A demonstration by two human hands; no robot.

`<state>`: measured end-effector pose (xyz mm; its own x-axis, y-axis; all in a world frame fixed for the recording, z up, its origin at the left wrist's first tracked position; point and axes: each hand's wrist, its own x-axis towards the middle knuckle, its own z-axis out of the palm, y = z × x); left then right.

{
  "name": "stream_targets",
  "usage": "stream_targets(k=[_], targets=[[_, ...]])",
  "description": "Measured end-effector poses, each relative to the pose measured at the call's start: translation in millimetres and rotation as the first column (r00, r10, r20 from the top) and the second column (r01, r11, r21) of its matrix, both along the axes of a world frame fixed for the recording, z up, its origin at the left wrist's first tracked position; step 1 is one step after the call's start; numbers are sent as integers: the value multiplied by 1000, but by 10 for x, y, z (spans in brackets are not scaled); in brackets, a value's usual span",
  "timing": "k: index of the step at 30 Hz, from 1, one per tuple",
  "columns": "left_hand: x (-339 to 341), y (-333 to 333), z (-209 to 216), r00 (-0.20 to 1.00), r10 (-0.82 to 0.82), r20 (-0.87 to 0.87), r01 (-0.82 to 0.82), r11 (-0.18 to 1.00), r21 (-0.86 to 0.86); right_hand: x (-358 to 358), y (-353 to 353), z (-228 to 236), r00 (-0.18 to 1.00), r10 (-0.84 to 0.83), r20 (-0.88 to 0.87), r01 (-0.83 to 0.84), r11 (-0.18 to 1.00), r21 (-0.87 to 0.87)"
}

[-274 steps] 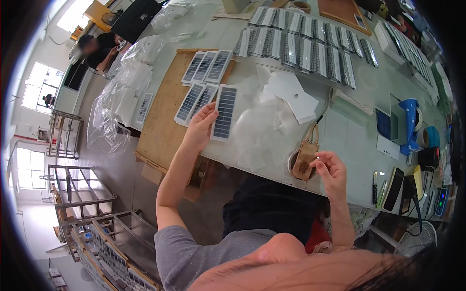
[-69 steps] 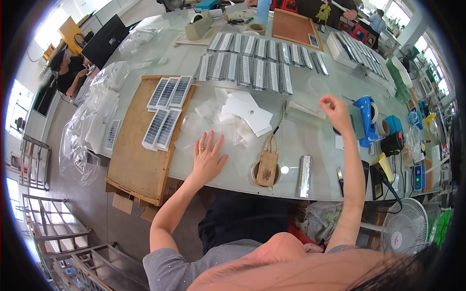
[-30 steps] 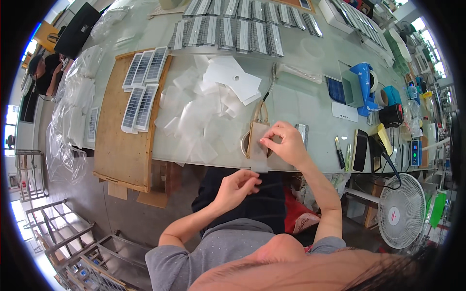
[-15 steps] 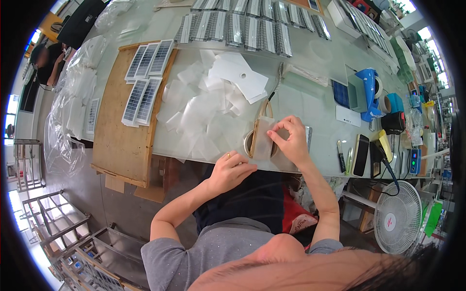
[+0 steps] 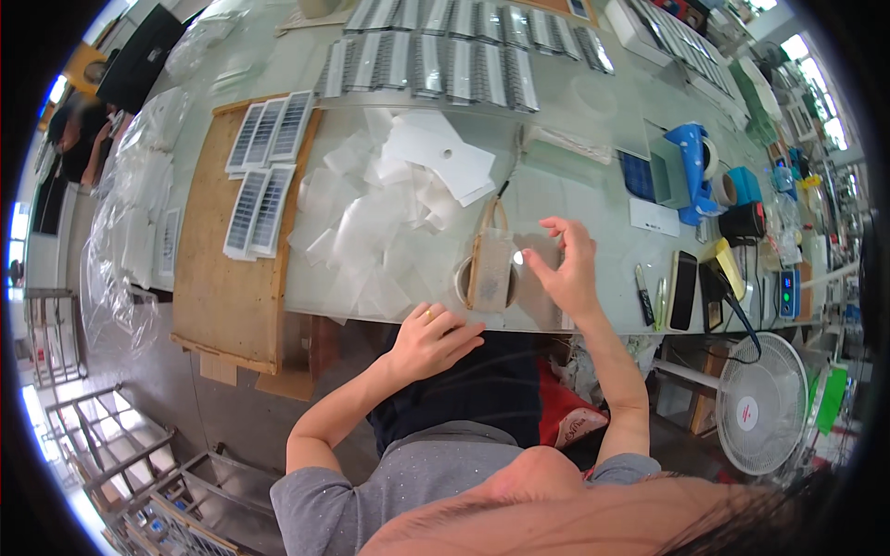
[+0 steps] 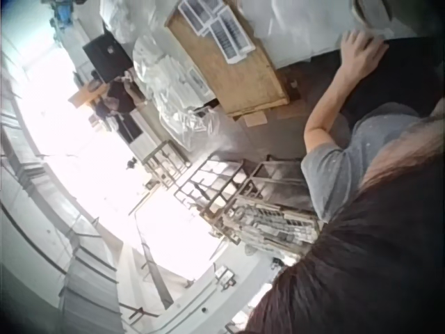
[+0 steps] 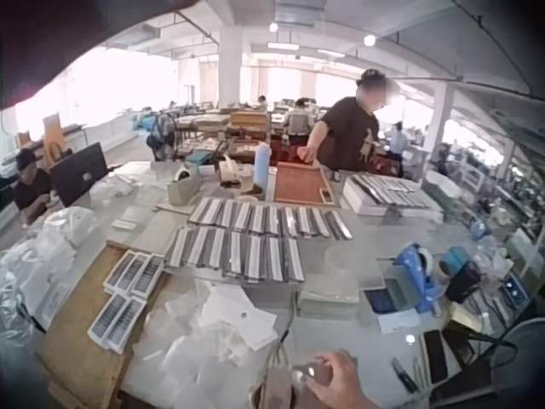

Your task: Packaging small solar panels into protective cardboard sleeves on an assembly line.

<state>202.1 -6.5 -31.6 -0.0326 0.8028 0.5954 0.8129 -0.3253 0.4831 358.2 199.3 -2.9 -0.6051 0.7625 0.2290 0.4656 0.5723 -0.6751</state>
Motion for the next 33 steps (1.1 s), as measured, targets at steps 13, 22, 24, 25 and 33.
stream_targets(k=[13,22,24,25,33], targets=[[114,-111,-46,988,14,-151,-26,997,-76,822,427,-115,928,51,370,-106,986,131],[127,-157,-59,986,46,-158,-66,990,-124,634,385,196,995,104,-9,-102,953,-286],[128,-131,-63,988,25,-155,-42,993,-109,449,289,185,968,-24,-250,-133,797,-589],[127,-135,-70,987,27,-159,-46,992,-118,294,216,138,945,-74,-317,-170,718,-675],[134,-153,-42,987,23,-159,-48,987,-157,-297,-5,-114,945,8,-328,-258,634,-729]])
